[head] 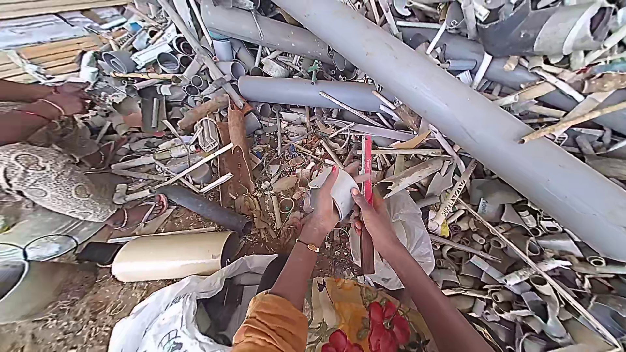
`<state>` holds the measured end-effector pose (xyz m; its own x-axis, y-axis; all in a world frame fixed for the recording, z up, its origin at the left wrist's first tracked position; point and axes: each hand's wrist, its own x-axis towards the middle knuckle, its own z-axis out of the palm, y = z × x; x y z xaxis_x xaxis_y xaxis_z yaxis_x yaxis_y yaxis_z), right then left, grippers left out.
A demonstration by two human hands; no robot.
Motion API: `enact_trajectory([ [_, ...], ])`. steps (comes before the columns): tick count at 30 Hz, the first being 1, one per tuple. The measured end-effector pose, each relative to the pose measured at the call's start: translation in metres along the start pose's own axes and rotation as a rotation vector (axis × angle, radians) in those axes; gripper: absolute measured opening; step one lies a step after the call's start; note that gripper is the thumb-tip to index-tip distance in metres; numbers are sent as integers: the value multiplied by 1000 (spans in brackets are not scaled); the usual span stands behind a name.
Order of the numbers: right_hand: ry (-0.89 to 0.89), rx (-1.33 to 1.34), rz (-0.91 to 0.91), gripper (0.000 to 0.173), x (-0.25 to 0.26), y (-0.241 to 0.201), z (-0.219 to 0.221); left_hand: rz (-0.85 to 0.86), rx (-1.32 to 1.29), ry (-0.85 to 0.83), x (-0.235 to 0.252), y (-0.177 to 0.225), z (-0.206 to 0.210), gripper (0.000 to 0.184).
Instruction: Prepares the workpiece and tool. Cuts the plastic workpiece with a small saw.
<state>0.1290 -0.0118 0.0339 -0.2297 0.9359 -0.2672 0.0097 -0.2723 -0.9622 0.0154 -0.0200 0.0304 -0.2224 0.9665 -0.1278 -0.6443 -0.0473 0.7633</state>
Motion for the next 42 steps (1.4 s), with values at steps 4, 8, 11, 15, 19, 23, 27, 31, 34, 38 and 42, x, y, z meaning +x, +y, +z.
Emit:
enact_trajectory([
  [4, 145, -486, -405, 37, 4, 12, 0, -54, -138, 134, 8, -6, -1, 71],
  [8, 119, -812, -611, 32, 8, 15, -5, -31, -54, 340, 8, -3, -1, 63],
  [11, -36, -857, -571, 35, -12, 23, 6, 32, -66, 221, 14, -7, -13, 78],
  [15, -202, -867, -526, 34, -22, 22, 6, 61, -121, 206, 12, -6, -10, 96],
  [19, -126, -658, -645, 35, -10, 33, -3, 95, -81, 190, 10, -8, -1, 96],
  [23, 93, -616, -483, 36, -8, 26, 2, 55, -23, 393, 2, -7, 10, 75],
  [27, 34, -872, -636, 34, -24, 44, 11, 126, 31, 190, 6, -14, -4, 91],
  [31, -73, -903, -588, 37, -24, 38, 11, 91, -15, 181, 7, -6, -7, 99],
  [34, -13, -738, -611, 37, -21, 43, 12, 102, 36, 193, 6, -7, -3, 89],
  [38, 114, -585, -527, 36, -9, 34, 13, 71, 62, 375, 3, -9, 2, 74],
  [42, 84, -896, -595, 36, -14, 41, 15, 21, -26, 259, 11, -13, -6, 89],
])
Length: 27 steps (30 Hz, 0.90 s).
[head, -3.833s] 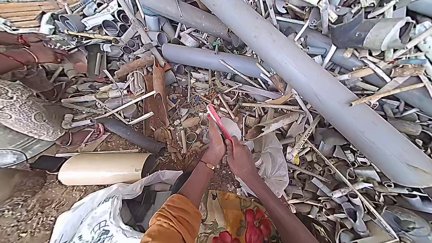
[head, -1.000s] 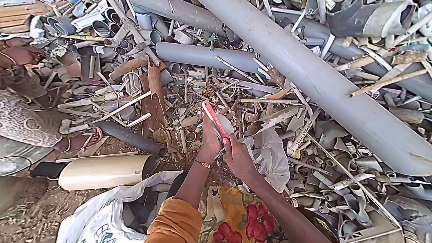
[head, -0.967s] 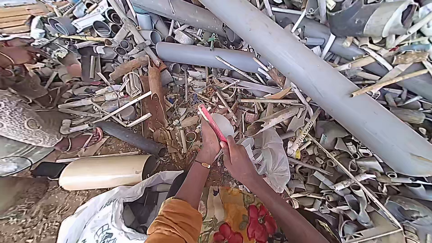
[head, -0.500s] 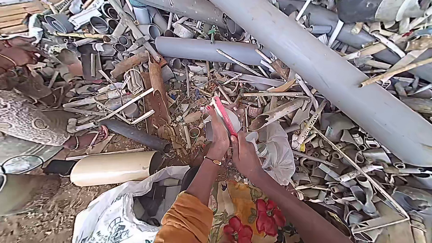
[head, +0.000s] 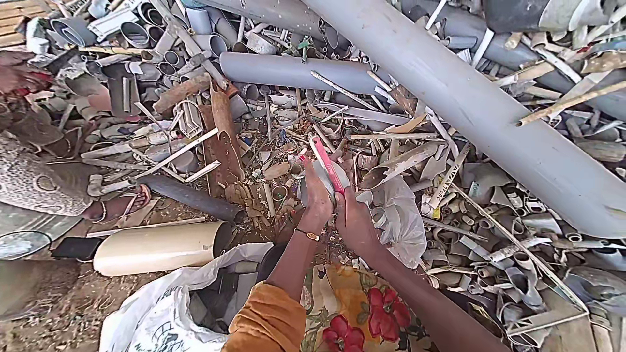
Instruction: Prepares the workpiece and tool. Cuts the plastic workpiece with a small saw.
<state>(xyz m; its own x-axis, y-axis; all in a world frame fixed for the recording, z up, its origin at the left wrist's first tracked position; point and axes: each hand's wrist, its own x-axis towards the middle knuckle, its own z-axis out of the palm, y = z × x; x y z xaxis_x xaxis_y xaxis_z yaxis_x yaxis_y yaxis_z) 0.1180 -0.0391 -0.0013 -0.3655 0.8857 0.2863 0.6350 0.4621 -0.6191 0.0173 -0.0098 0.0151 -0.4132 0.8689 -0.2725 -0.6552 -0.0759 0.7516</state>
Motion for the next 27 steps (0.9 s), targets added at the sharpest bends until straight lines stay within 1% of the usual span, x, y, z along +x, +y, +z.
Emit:
enact_trajectory([
  [1, -36, -22, -7, 36, 0, -1, 0, -2, -31, 3, 2, 1, -1, 93],
  [2, -64, -27, 11, 37, 3, -1, -2, 0, -33, 35, 2, 3, -2, 91],
  [4, -76, -24, 94, 38, 12, 4, -6, -3, 41, 133, -3, 6, -3, 76],
  [5, -82, -40, 116, 38, 14, 6, -7, 2, 67, 150, -5, 6, -1, 73],
  [6, -76, -65, 92, 39, 10, 6, -7, 1, 85, 118, -6, 6, -2, 73],
  [7, -57, -82, 34, 39, 5, 3, -5, 11, 75, 90, -3, 4, -2, 78],
  [8, -43, -91, -18, 37, 0, -2, -2, 15, 25, 28, 1, 4, -3, 85],
  [9, -36, -101, -40, 36, -1, -6, 0, 9, -29, 4, 3, 5, -4, 88],
  [10, -47, -109, -17, 36, 1, -9, 0, -11, -58, 4, 4, 6, -7, 86],
  [12, -113, -133, 128, 39, 14, -10, -8, -43, -46, 145, 2, 9, -3, 72],
  [13, -138, -157, 185, 40, 19, -9, -13, -53, -35, 182, 1, 8, -2, 68],
  [14, -163, -187, 201, 40, 18, -11, -15, -47, -27, 204, 0, 7, 0, 67],
  [17, -178, -203, 70, 37, 4, -18, -10, -17, -100, 77, 7, 6, -4, 78],
  [18, -212, -187, 79, 37, 5, -19, -10, -8, -114, 92, 10, 7, -6, 80],
  [20, -289, -136, 178, 41, 15, -14, -14, 6, -57, 164, 13, 4, -11, 75],
  [22, -312, -125, 208, 44, 20, -6, -21, 12, 5, 191, 10, 3, -8, 70],
  [23, -335, -150, 179, 43, 15, -6, -25, 17, 5, 167, 8, 2, -5, 71],
  [25, -372, -158, 105, 40, 8, -13, -29, 4, -73, 55, 8, 3, -3, 81],
  [26, -376, -151, 107, 40, 8, -14, -28, -9, -90, 49, 9, 3, -4, 82],
  [27, -364, -132, 139, 42, 11, -11, -27, -28, -76, 95, 8, 2, -4, 82],
])
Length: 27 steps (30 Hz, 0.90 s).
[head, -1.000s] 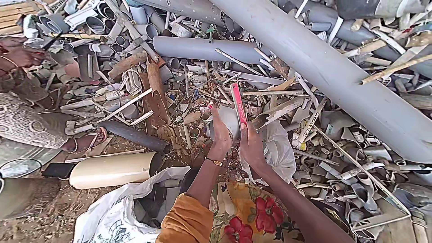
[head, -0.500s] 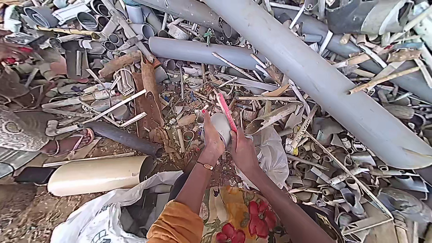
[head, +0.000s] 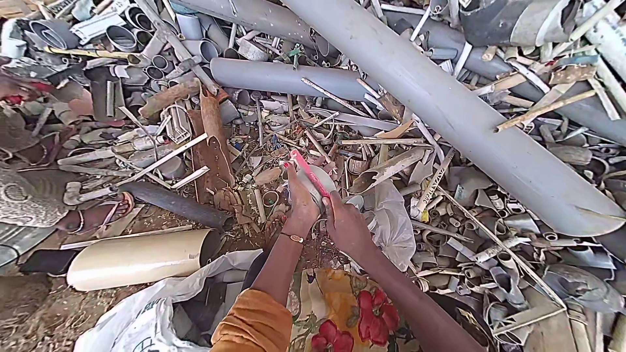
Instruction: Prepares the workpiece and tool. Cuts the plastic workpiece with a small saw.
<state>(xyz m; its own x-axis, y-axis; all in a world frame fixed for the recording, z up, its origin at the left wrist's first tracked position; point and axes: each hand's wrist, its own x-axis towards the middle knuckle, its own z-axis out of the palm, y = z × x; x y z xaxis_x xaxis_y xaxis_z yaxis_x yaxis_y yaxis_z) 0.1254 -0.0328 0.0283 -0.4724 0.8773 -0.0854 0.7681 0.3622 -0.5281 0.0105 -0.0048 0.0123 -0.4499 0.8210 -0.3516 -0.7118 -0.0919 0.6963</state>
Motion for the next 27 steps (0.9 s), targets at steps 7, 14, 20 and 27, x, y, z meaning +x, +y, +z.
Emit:
enact_trajectory([
  [7, -56, -12, -50, 42, -9, 0, -3, 14, -8, -53, -7, -6, 5, 86],
  [14, 98, 234, -7, 41, -3, 6, 6, 9, -22, -73, -8, -8, 10, 85],
  [20, 10, 43, 96, 42, -9, 4, 2, -1, -25, -11, -8, -19, 9, 77],
  [27, 120, 226, -96, 42, -3, 21, 4, -80, -45, -88, -3, -13, 5, 82],
])
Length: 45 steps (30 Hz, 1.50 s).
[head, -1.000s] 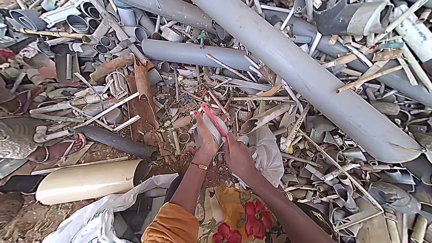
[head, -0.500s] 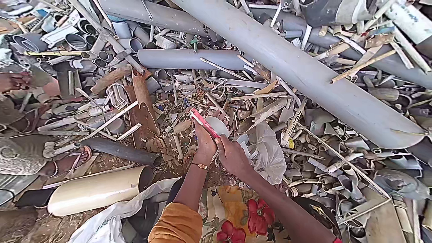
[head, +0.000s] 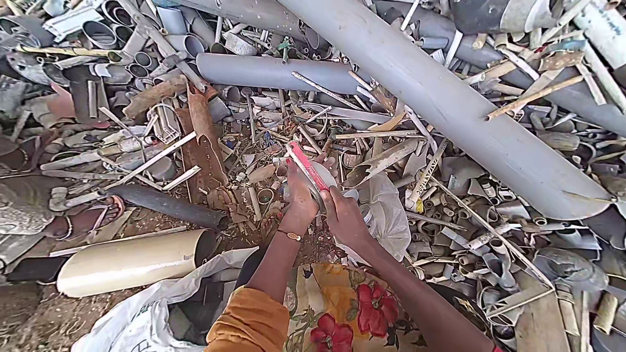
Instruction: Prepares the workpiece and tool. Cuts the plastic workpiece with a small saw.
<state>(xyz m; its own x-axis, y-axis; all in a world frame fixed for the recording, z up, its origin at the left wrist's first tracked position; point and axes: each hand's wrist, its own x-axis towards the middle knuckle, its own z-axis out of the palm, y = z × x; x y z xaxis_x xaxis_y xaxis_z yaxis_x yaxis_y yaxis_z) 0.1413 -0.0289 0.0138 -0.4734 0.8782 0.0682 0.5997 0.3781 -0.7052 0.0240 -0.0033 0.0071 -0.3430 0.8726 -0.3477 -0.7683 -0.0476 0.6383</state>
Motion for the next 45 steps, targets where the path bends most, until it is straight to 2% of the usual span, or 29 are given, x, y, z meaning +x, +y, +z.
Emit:
enact_trajectory([
  [2, 158, 72, 2, 41, 3, 3, 0, -10, 51, 95, -1, 2, 1, 73],
  [3, 156, 58, 59, 41, 5, 1, -3, -12, 68, 143, -2, 3, 2, 70],
  [6, 31, -111, 185, 42, 4, -5, -1, 19, 142, 158, -2, -1, 2, 72],
  [10, -152, -108, 148, 41, -5, -14, 5, 93, 146, 88, -1, 2, -6, 69],
  [12, -168, -53, 116, 41, -2, -12, 0, 87, 147, 84, -1, 7, -7, 70],
  [16, -84, 5, 142, 43, 2, -2, 0, 108, 254, 111, -10, 5, -7, 68],
  [19, -127, -12, 81, 41, -8, -14, 8, 162, 146, 59, -5, 7, -8, 70],
  [21, -190, -19, 100, 41, -4, -21, 2, 127, 83, 11, -2, 12, -11, 73],
  [25, -129, -13, 163, 42, 2, -11, -3, 121, 202, -1, -12, 8, -5, 67],
  [27, -164, -8, 150, 40, -8, -20, 1, 148, 159, -33, -12, 5, -5, 67],
  [30, -194, 61, 101, 37, -12, -27, 0, 128, 64, -28, -10, 8, -6, 76],
  [33, -63, 71, 135, 38, 1, -11, -10, 34, 68, 35, -9, 12, 0, 81],
  [35, -37, 43, 170, 39, 5, -1, -12, -12, 33, 108, -12, 12, 1, 83],
  [40, -201, -118, 118, 40, -9, -19, -5, -3, -80, -17, -8, 8, 1, 82],
  [43, -101, -131, 176, 44, 5, -5, -15, -4, -47, 81, -8, 7, 2, 78],
  [45, -79, -182, 157, 44, 8, 2, -21, -37, -59, 72, -8, 4, 5, 80],
])
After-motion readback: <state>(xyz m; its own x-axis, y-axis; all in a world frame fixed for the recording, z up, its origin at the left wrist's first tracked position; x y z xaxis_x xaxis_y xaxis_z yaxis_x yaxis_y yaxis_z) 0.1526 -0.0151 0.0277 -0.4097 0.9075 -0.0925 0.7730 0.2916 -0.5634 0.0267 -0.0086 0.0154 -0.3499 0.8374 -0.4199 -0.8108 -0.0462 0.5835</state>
